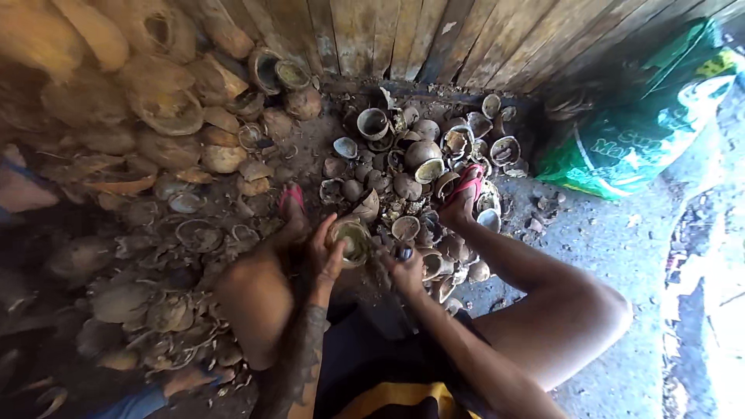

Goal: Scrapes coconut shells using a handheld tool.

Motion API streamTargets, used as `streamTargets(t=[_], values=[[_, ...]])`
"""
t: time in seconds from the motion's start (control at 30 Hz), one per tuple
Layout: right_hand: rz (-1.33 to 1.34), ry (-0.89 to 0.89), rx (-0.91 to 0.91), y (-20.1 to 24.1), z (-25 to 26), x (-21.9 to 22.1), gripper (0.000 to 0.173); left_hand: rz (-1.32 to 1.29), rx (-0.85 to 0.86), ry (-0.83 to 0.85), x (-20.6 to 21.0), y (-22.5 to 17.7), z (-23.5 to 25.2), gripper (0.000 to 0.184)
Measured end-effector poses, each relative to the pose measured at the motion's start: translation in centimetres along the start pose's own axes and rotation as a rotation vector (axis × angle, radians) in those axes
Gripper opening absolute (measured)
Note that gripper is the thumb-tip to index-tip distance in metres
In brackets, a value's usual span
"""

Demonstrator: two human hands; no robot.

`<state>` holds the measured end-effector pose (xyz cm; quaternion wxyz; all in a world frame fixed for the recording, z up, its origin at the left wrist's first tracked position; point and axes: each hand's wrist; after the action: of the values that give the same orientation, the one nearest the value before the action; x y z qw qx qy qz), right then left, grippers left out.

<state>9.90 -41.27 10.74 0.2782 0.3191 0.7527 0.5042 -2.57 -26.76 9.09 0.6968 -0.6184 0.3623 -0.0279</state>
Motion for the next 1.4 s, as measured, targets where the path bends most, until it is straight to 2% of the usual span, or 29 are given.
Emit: streamTargets(t=[0.07, 0.1, 0.13, 0.23, 0.3, 0.33, 0.4, 0.47, 0.57, 0.6, 0.67, 0.7, 0.77, 0.8, 0.87, 0.93, 1.03, 1.1, 1.17, 1.23, 1.3, 1.4], values=[[0.070, -0.098, 0.048, 0.3, -1.6, 1.2, 0.023, 0.044, 0.067, -0.032, 0.9, 0.6, -0.5, 0.054], [0.052, -0.111, 0.058, 0.3, -0.7, 1.3, 0.024, 0.027, 0.080, -0.064, 1.3, 0.9, -0.2, 0.053], [0.002, -0.062, 0.046, 0.2, 1.5, 0.9, 0.026, 0.005, 0.075, -0.079, 1.5, 1.1, 0.5, 0.052], [-0.125, 0.309, -0.090, -2.2, 8.9, -1.5, 0.032, -0.041, 0.041, -0.050, 1.5, 1.3, -0.3, 0.050], [-0.189, 0.466, -0.186, -0.9, 13.0, -1.1, 0.036, -0.061, 0.056, -0.048, 1.0, 1.1, 0.8, 0.050], [-0.223, 0.483, -0.203, -0.1, 12.8, -1.0, 0.038, -0.091, 0.033, -0.025, 0.5, 0.9, 0.8, 0.050], [-0.279, 0.403, -0.152, 1.4, 10.1, -1.0, 0.040, -0.131, -0.035, -0.003, -0.6, 0.6, 1.3, 0.049], [-0.245, 0.230, -0.002, 1.7, 4.9, -1.1, 0.041, -0.083, -0.056, -0.039, -1.0, 0.4, 1.0, 0.041], [0.080, -0.050, 0.306, 0.7, -2.0, 0.0, 0.026, -0.017, 0.003, -0.030, 0.5, 0.7, -0.6, 0.048], [0.187, -0.129, 0.385, 0.6, -3.2, 0.9, 0.026, -0.005, 0.035, -0.042, 1.1, 1.4, -0.9, 0.049], [0.205, -0.200, 0.367, 0.3, -2.3, 2.0, 0.027, -0.061, 0.055, -0.025, 1.2, 2.3, -0.1, 0.047], [0.151, -0.145, 0.317, -0.2, -0.4, 1.9, 0.026, -0.087, 0.051, -0.004, 1.1, 2.4, 0.8, 0.046], [0.041, 0.124, 0.231, -2.3, 4.8, 0.5, 0.028, -0.078, 0.062, 0.039, 0.9, 2.6, 1.1, 0.046], [-0.018, 0.276, 0.159, -2.5, 7.8, 0.1, 0.030, -0.075, 0.081, 0.034, 1.0, 2.7, 1.3, 0.046], [-0.133, 0.457, 0.007, -1.3, 12.3, 0.4, 0.035, -0.044, 0.100, 0.021, 0.9, 2.8, 1.7, 0.046], [-0.247, 0.531, -0.119, 0.1, 12.3, 0.7, 0.041, -0.006, 0.082, 0.023, 0.9, 2.7, 1.3, 0.048], [-0.396, 0.575, -0.241, 2.2, 7.9, 0.8, 0.039, 0.021, 0.079, 0.018, 0.9, 2.7, 1.4, 0.045], [-0.371, 0.461, -0.214, 2.1, 3.4, 0.7, 0.036, 0.046, 0.066, 0.006, 0.9, 2.3, 1.1, 0.044], [-0.248, 0.188, -0.137, 2.2, -1.0, 0.8, 0.032, 0.075, 0.049, -0.011, 0.9, 1.6, 1.2, 0.043], [-0.151, -0.014, -0.066, 2.6, -3.1, 0.7, 0.028, 0.088, 0.032, -0.038, 1.1, 1.1, 1.3, 0.044], [-0.121, -0.085, -0.029, 2.8, -3.0, 1.2, 0.028, 0.086, 0.032, -0.036, 1.1, 1.2, 1.2, 0.045], [-0.138, -0.043, -0.069, 1.3, 1.1, 1.8, 0.033, 0.029, 0.057, -0.016, 0.9, 1.8, 1.7, 0.045]])
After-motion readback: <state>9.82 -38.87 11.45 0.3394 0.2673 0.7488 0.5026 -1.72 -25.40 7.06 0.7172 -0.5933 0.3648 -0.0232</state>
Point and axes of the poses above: each hand's wrist, its own z-axis towards the middle knuckle, its own x-axis out of the palm, y = z × x, and after that the axes turned 2 degrees about y, right-handed
